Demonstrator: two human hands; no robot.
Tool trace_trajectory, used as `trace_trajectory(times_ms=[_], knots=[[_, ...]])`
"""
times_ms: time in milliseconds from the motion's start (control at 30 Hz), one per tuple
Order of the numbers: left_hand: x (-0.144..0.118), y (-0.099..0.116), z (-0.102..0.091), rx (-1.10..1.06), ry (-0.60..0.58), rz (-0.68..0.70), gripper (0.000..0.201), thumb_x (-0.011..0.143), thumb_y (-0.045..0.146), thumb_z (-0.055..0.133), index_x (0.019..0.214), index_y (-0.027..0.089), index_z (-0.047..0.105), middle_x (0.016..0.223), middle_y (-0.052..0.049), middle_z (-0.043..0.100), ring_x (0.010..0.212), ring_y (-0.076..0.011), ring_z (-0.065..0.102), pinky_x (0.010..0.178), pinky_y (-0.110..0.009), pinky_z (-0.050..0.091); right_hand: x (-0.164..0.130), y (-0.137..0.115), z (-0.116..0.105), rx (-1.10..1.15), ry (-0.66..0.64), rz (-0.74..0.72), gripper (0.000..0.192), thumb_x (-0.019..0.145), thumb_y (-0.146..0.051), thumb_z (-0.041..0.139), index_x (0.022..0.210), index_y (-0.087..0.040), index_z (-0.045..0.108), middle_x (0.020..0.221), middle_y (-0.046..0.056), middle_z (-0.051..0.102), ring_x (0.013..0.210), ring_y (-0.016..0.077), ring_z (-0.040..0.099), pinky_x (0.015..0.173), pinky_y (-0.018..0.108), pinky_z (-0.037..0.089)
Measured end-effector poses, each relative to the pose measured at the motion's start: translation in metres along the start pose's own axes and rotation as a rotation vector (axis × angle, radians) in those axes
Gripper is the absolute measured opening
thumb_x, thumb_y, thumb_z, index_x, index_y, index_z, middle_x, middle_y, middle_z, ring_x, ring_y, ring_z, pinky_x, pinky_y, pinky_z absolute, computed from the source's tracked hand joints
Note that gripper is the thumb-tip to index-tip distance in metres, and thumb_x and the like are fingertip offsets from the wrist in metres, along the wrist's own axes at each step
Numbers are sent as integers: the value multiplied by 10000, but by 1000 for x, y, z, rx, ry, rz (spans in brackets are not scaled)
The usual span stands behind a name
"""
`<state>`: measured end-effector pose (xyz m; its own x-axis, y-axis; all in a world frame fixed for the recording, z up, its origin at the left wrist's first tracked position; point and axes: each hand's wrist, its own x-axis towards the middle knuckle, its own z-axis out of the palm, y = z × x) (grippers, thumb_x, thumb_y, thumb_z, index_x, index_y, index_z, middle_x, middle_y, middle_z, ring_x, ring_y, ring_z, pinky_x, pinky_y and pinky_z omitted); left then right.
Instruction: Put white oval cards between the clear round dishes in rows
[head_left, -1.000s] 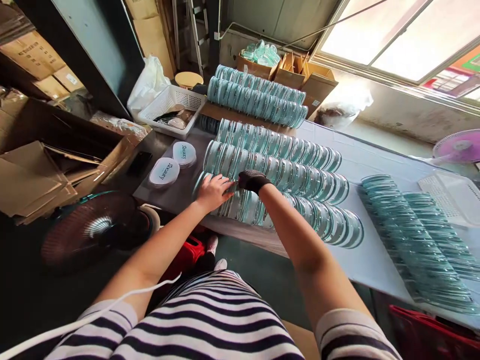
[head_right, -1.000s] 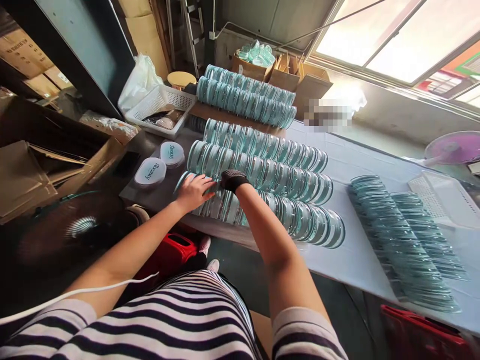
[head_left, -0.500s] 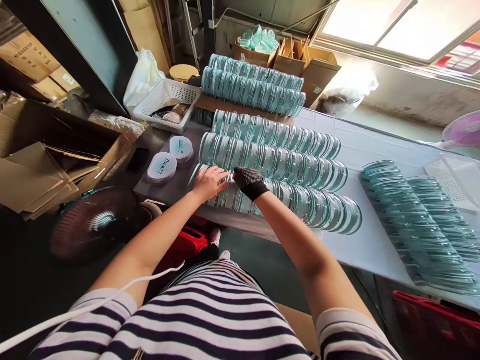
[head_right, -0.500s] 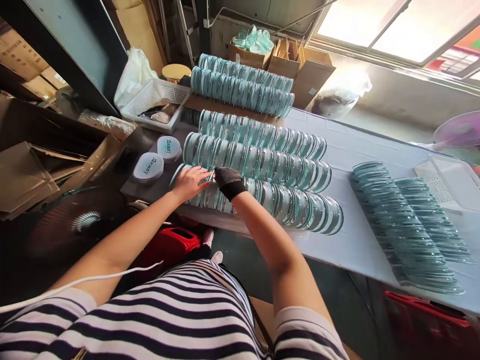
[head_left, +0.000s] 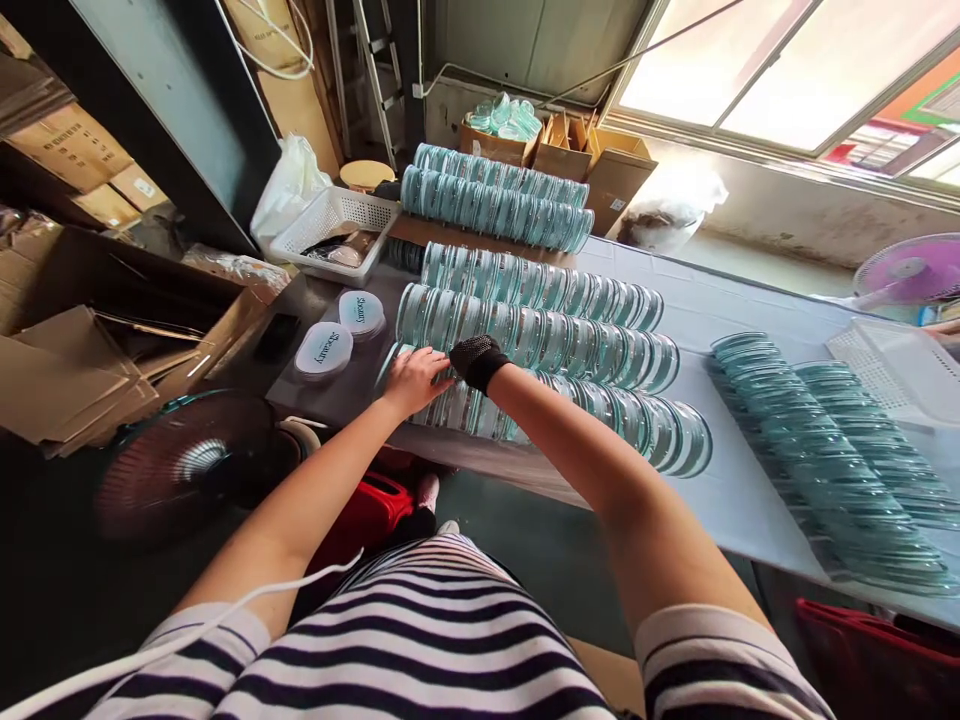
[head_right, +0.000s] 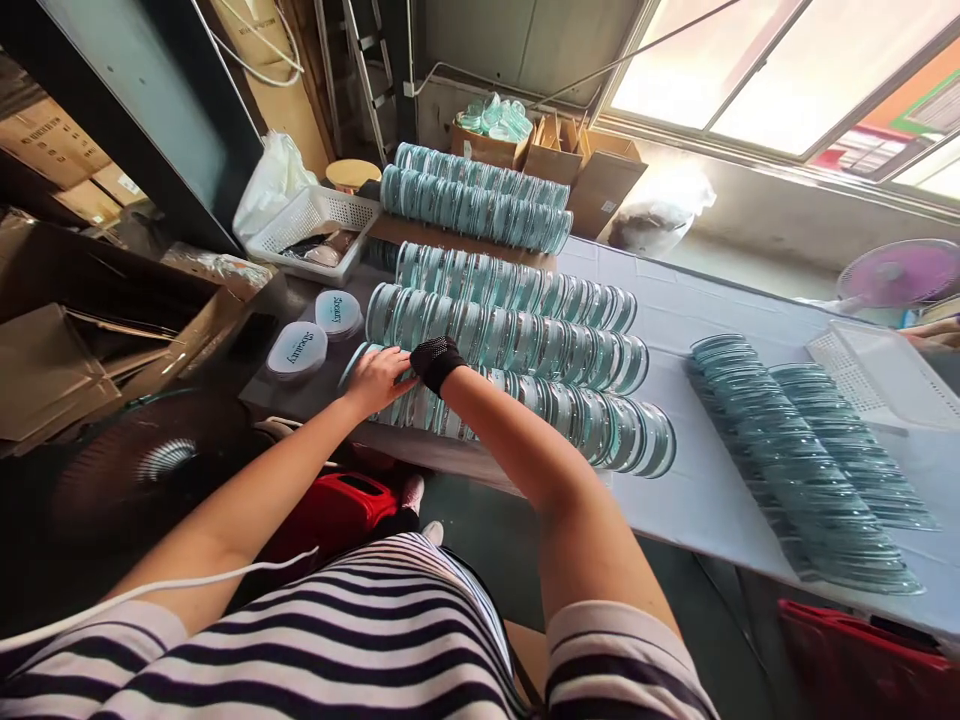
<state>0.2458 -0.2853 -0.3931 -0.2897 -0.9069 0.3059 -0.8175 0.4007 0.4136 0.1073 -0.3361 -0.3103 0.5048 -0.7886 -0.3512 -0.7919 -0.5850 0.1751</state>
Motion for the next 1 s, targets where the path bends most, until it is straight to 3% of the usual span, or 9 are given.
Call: trace_trajectory(times_ms=[100,267,400,500,567,700,767,867,1000], knots=[[0,1,-1,0,-10,1,342,896,404,562,1214,320,657,1333,-35,624,1337,-301,456,1141,-540,233,0,-3,4,0,29,0,267,886,-184,501,998,-54,706,1019,267,698,1028,335,665,844,497,509],[1,-1,2,0,-5,-6,376,899,428,561,1253,328,640,1333,-49,623,1332,-301,458,1139,-534,234,0,18,5,50,35,67,284,899,-223,491,1026,-98,712,1030,231,705,1008,306,677,814,409,532],[1,-1,1,1,-15,-11,396,908,465,537,1271,339,630,1338,-48,620,1330,-303,460,1134,-540,242,-31,9,17,125,125,121,352,965,-285,390,1080,-150,694,1071,186,704,1004,276,681,806,347,522],[1,1,-1,12,-31,-13,406,904,459,540,1282,337,626,1348,-51,612,1334,-309,454,1135,-543,245,-66,-21,49,226,202,199,398,998,-332,317,1122,-178,663,1055,164,708,951,248,691,790,318,506],[1,2,-1,15,-37,-24,401,899,442,551,1278,339,630,1351,-50,610,1335,-310,452,1137,-541,243,-82,-43,80,295,185,224,415,1009,-345,288,1121,-191,657,1045,148,713,938,233,692,776,290,493],[2,1,-2,14,-48,-40,392,891,431,566,1268,347,636,1349,-42,612,1333,-308,455,1141,-538,242,-90,-72,139,404,68,221,381,1000,-307,327,1183,-218,649,1086,123,716,1000,229,682,785,273,480],[2,0,-5,24,-63,-38,403,895,432,561,1281,339,627,1354,-42,608,1338,-308,450,1142,-540,246,-90,-78,155,426,51,220,380,987,-277,362,1274,-241,608,1150,108,702,1052,230,668,812,286,479],[2,3,-10,78,-97,-34,409,912,429,534,1298,316,614,1386,-46,583,1359,-307,428,1137,-545,261,-97,-70,151,459,72,213,377,995,-330,370,1271,-258,617,1170,90,699,1063,221,665,812,280,475],[3,26,-10,148,-92,82,480,925,432,508,1373,267,545,1475,-57,492,1432,-296,324,1174,-536,214,-105,-17,99,370,202,331,465,1022,-412,272,1184,-227,665,1108,108,712,994,206,678,770,257,465]])
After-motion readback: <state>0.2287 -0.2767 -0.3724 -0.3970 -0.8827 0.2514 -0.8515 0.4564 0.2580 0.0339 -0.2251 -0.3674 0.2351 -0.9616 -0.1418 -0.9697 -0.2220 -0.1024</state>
